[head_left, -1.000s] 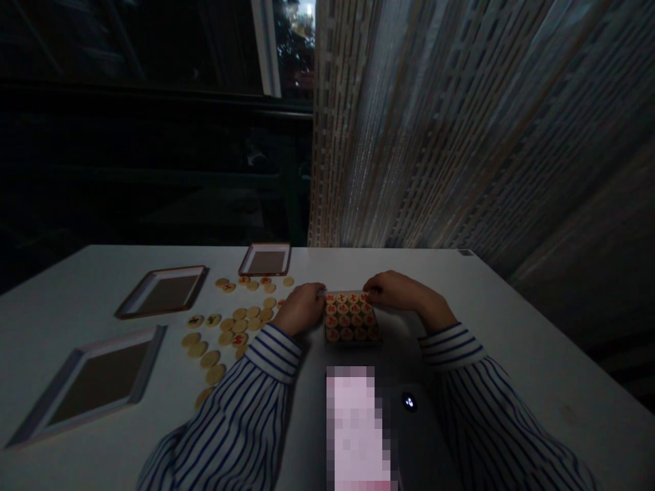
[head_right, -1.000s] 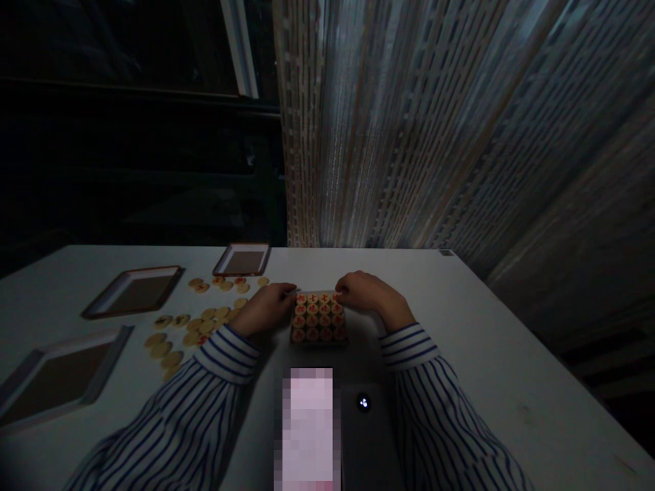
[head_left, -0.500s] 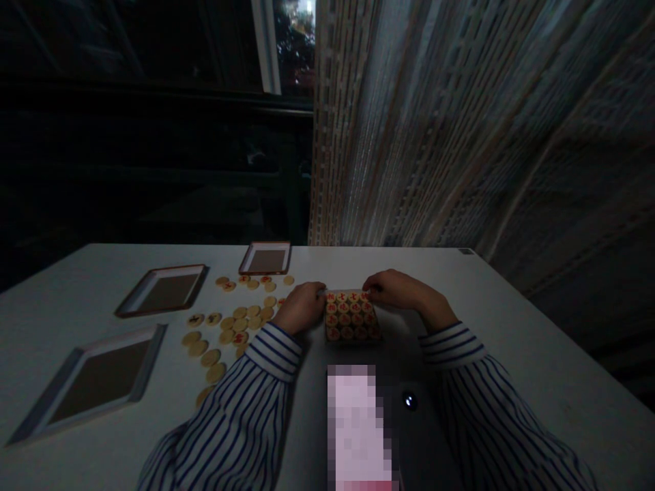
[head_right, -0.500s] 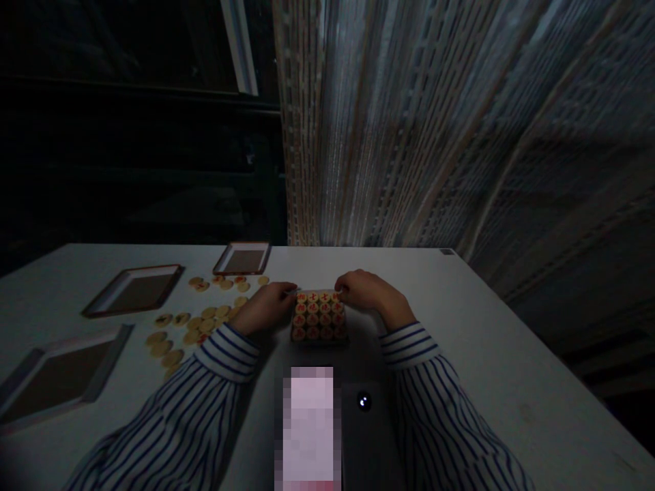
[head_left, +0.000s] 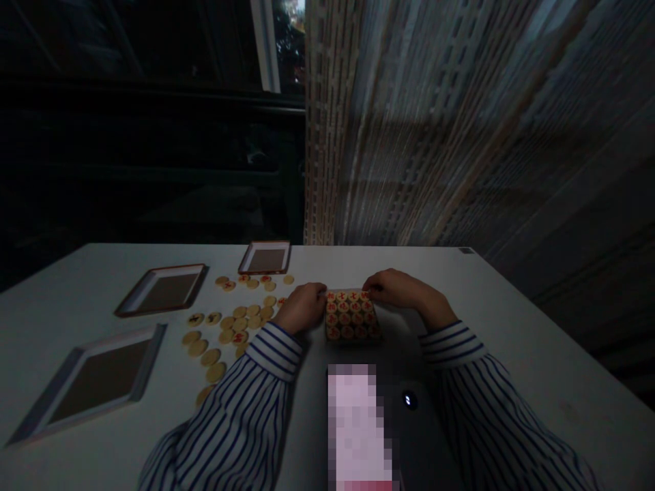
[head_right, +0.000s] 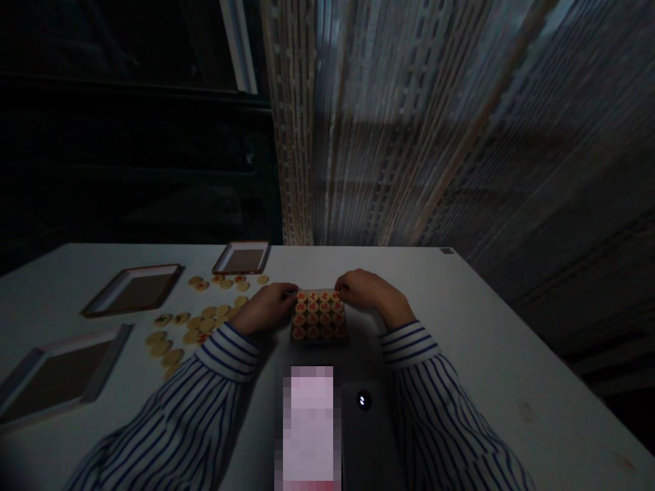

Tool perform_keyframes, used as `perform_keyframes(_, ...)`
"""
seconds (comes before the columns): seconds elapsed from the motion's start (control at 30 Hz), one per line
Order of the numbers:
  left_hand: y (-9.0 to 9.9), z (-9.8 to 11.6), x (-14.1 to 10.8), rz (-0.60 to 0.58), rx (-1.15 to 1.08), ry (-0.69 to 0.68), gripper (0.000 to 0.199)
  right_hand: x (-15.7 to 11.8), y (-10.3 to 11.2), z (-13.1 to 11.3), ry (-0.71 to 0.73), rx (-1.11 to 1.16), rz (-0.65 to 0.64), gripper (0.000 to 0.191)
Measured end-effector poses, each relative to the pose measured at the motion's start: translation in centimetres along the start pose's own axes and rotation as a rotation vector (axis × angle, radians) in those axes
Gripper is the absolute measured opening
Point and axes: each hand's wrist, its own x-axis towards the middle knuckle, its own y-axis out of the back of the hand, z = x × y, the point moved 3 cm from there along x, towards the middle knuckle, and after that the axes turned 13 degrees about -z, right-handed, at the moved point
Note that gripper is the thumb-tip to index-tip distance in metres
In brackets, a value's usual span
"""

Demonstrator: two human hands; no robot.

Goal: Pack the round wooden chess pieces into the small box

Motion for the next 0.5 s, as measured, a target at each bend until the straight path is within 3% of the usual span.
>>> perform_keyframes(0.5,0.28,0.56,-0.24,-0.027,0.006,0.003,0.029,0.10,-0.16,0.20,0.006,-0.003,-0.001,0.028)
